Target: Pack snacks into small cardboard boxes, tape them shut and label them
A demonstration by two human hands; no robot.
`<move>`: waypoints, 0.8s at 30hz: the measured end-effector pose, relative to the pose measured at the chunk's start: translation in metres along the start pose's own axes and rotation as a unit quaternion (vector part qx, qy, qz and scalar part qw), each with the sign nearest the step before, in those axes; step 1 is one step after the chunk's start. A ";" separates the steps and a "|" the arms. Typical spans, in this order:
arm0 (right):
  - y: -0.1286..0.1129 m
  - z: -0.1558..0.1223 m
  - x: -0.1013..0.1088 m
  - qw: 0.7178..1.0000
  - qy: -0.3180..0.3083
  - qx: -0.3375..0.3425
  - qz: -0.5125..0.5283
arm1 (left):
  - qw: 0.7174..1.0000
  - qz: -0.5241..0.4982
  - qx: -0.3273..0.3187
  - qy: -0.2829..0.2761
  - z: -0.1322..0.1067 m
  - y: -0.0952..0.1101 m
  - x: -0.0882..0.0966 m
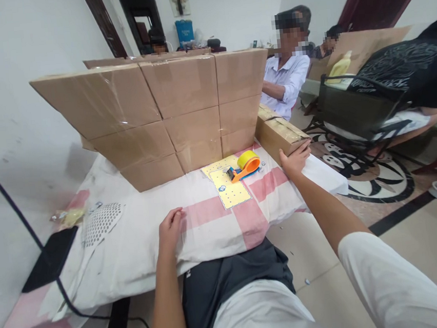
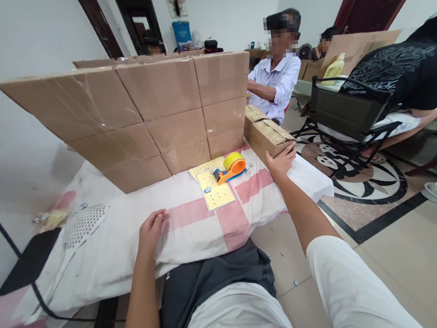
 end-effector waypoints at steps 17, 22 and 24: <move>0.013 0.002 -0.040 0.992 -0.071 0.066 -0.085 | 0.999 0.033 0.003 -0.010 -0.001 0.004 -0.001; 0.013 0.002 -0.039 0.990 -0.077 0.068 -0.094 | 0.999 0.033 0.002 -0.008 0.000 0.002 0.000; 0.012 0.002 -0.039 0.990 -0.079 0.069 -0.097 | 0.999 0.034 -0.001 -0.010 0.001 0.002 -0.001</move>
Point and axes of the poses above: each hand's wrist, its own z-axis towards the middle knuckle, its own x-axis out of the back of the hand, y = z × x, the point moved 5 cm from there along z, towards the middle knuckle, and after that the axes turned 12 degrees about -z, right-handed, at the moved point
